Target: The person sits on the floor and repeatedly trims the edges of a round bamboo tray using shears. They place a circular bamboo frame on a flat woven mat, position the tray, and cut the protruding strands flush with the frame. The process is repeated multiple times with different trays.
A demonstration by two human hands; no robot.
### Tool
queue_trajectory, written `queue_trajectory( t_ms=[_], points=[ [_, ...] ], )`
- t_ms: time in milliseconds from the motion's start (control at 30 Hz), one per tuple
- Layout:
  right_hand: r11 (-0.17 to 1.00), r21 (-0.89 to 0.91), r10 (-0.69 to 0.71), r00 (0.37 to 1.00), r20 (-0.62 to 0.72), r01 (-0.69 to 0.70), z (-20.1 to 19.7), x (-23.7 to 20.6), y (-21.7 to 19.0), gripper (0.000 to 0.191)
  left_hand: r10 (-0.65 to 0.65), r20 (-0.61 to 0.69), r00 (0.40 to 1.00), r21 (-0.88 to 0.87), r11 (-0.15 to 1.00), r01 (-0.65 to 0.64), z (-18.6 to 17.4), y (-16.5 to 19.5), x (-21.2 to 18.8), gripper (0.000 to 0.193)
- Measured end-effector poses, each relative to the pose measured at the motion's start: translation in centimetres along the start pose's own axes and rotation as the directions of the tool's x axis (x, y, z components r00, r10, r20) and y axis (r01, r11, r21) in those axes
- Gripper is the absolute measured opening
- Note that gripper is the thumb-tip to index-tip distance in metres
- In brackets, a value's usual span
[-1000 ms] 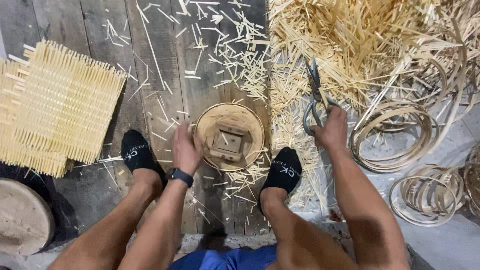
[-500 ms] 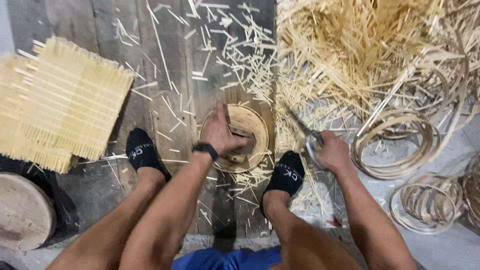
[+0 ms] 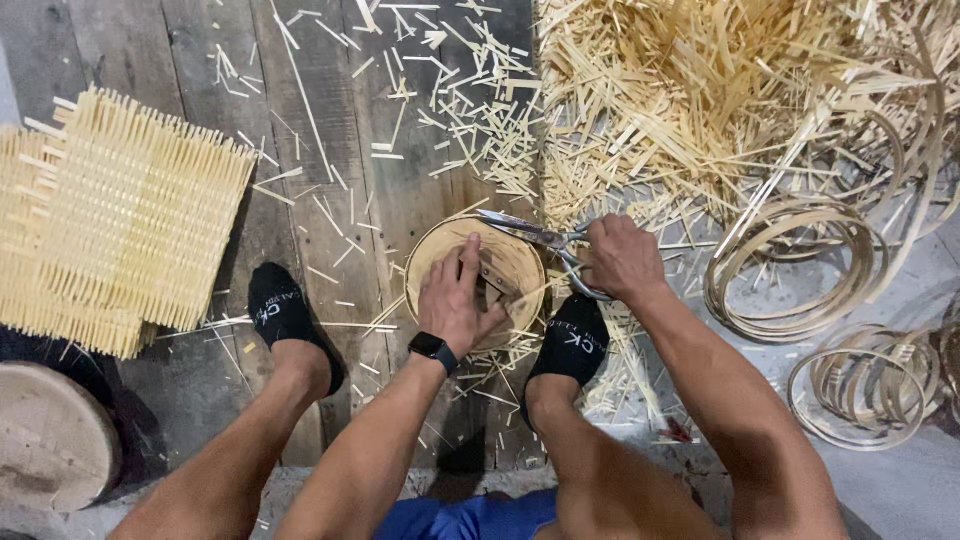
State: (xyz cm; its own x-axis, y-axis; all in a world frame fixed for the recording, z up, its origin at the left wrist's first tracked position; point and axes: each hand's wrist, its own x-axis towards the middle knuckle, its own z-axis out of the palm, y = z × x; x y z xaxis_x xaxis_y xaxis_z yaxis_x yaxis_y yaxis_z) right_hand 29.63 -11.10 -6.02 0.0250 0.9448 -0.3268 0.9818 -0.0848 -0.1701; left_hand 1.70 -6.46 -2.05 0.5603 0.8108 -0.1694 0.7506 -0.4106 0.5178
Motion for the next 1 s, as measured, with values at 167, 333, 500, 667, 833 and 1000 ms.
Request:
queue_trajectory(
  t_ms=[167, 333, 500, 667, 833, 1000],
  points=[
    [0.997, -0.008, -0.072, 0.980, -0.187, 0.072, 0.1, -1.0, -0.1, 0.058, -0.057, -0.007, 0.998, -0.003, 0.998, 0.057, 0.4, 0.3, -0.2, 0.124],
    [0.999, 0.038, 0.008, 0.998, -0.070, -0.005, 0.4, -1.3, 0.0, 0.035, -0.056, -0.007, 0.998, 0.027, 0.998, 0.056, 0.3, 0.4, -0.3, 0.122],
    [0.837, 0.252, 0.426, 0.867, 0.257, -0.486, 0.5, -0.7, 2.1, 0.048, -0.075, 0.042, 0.996, -0.080, 0.994, 0.078, -0.3, -0.2, 0.4, 0.105],
    [0.819, 0.186, 0.573, 0.783, -0.241, -0.542, 1.2, -1.7, 4.2, 0.061, -0.021, 0.101, 0.995, -0.180, 0.983, 0.039, -0.6, -3.6, 6.8, 0.056],
    [0.535, 0.770, 0.483, 0.874, 0.058, -0.347, 3.2, -3.9, 0.2, 0.038, 0.027, 0.261, 0.965, -0.173, 0.985, 0.019, 0.9, -4.1, 11.7, 0.037],
    [0.361, 0.793, 0.318, 0.864, 0.390, -0.491, 5.3, -2.0, -5.2, 0.023, -0.149, 0.396, 0.906, -0.434, 0.839, 0.328, 2.9, -3.7, 12.0, 0.032]
  ],
)
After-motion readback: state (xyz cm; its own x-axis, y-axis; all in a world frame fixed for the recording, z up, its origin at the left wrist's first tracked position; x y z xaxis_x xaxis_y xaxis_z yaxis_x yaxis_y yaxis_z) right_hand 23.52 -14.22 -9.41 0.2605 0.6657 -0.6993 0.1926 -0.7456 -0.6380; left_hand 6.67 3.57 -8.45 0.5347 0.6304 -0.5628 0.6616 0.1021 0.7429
